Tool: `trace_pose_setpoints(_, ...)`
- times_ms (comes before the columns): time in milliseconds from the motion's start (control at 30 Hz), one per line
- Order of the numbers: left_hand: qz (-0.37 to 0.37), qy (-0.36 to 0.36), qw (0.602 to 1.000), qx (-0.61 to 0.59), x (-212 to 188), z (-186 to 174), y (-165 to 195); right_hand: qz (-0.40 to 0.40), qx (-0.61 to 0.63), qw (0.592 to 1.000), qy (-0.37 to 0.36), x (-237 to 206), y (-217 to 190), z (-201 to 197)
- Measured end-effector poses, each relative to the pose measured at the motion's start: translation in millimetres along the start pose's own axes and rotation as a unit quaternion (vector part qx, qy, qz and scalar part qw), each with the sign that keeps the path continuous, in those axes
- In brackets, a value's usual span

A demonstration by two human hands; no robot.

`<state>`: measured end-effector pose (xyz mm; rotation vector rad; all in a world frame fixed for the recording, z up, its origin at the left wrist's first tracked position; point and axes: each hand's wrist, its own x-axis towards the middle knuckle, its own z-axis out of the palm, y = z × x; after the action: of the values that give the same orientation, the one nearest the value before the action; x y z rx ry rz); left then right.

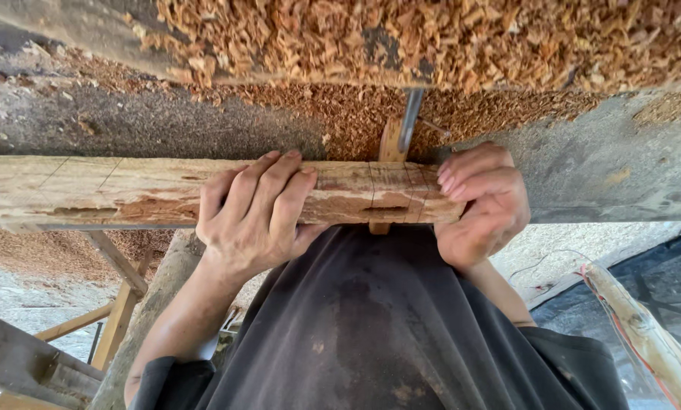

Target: The person uses a manual drawknife to shave and shape a long wooden plank on a workbench. They repeatedly pull the tool along the wood to remove shavings, then flip and reposition the plank to work on different sections.

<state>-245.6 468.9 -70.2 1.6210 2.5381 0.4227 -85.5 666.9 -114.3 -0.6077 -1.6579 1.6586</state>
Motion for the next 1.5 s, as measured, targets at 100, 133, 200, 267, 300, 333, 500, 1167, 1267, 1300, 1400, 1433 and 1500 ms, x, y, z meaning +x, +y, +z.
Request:
trace_pose_setpoints(100, 0.006, 0.011, 1.0, 0.012, 4.3, 1.4, -3.7, 0.02, -0.015, 0.999, 0.034, 2.3, 1.5, 4.7)
trace_pose_setpoints(133, 0.002, 0.013, 1.0, 0.015, 5.6, 1.8, -4.9, 0.02, -0.015, 0.999, 0.03, 3.8, 1.6, 5.8)
trace_pose_setpoints(200, -0.001, 0.013, 1.0, 0.021, 8.2, 2.4, -7.2, 0.02, -0.022, 0.999, 0.021, 8.0, 1.5, 7.0)
trace_pose_setpoints(267, 0.003, 0.015, 1.0, 0.026, 10.5, 2.9, -9.3, 0.015, -0.036, 0.999, 0.01, 12.7, 1.8, 8.0)
trace_pose_setpoints(300, 0.001, 0.011, 1.0, 0.028, 11.7, 3.1, -10.3, 0.013, -0.034, 0.999, 0.013, 14.9, 2.5, 8.7)
trace_pose_setpoints(333, -0.001, 0.008, 1.0, 0.03, 12.8, 3.4, -11.1, 0.01, -0.032, 0.999, 0.014, 16.8, 3.5, 9.5)
trace_pose_setpoints(500, -0.001, 0.019, 0.999, 0.044, 18.4, 5.2, -13.9, 0.011, -0.027, 0.999, 0.026, 22.8, 9.3, 12.1)
trace_pose_setpoints(1167, -0.016, 0.031, 0.998, 0.042, 33.1, 7.1, -16.0, 0.059, -0.058, 0.995, 0.049, 32.7, 7.2, 7.6)
trace_pose_setpoints(1267, -0.018, 0.019, 0.999, 0.042, 34.7, 5.8, -16.0, 0.053, -0.04, 0.997, 0.05, 34.1, 8.4, 8.3)
trace_pose_setpoints(1300, -0.02, 0.023, 0.999, 0.042, 35.5, 5.7, -16.0, 0.053, -0.038, 0.997, 0.048, 34.6, 8.4, 8.3)
trace_pose_setpoints(1400, -0.022, 0.036, 0.998, 0.039, 38.7, 6.7, -16.7, 0.051, -0.037, 0.997, 0.04, 37.1, 9.2, 7.6)
trace_pose_setpoints(1433, -0.022, 0.045, 0.998, 0.041, 40.0, 7.3, -17.2, 0.044, -0.035, 0.998, 0.035, 38.5, 10.3, 7.4)
trace_pose_setpoints(1500, -0.021, 0.057, 0.997, 0.046, 42.4, 8.6, -18.1, 0.028, -0.025, 0.998, 0.044, 41.6, 14.2, 7.4)
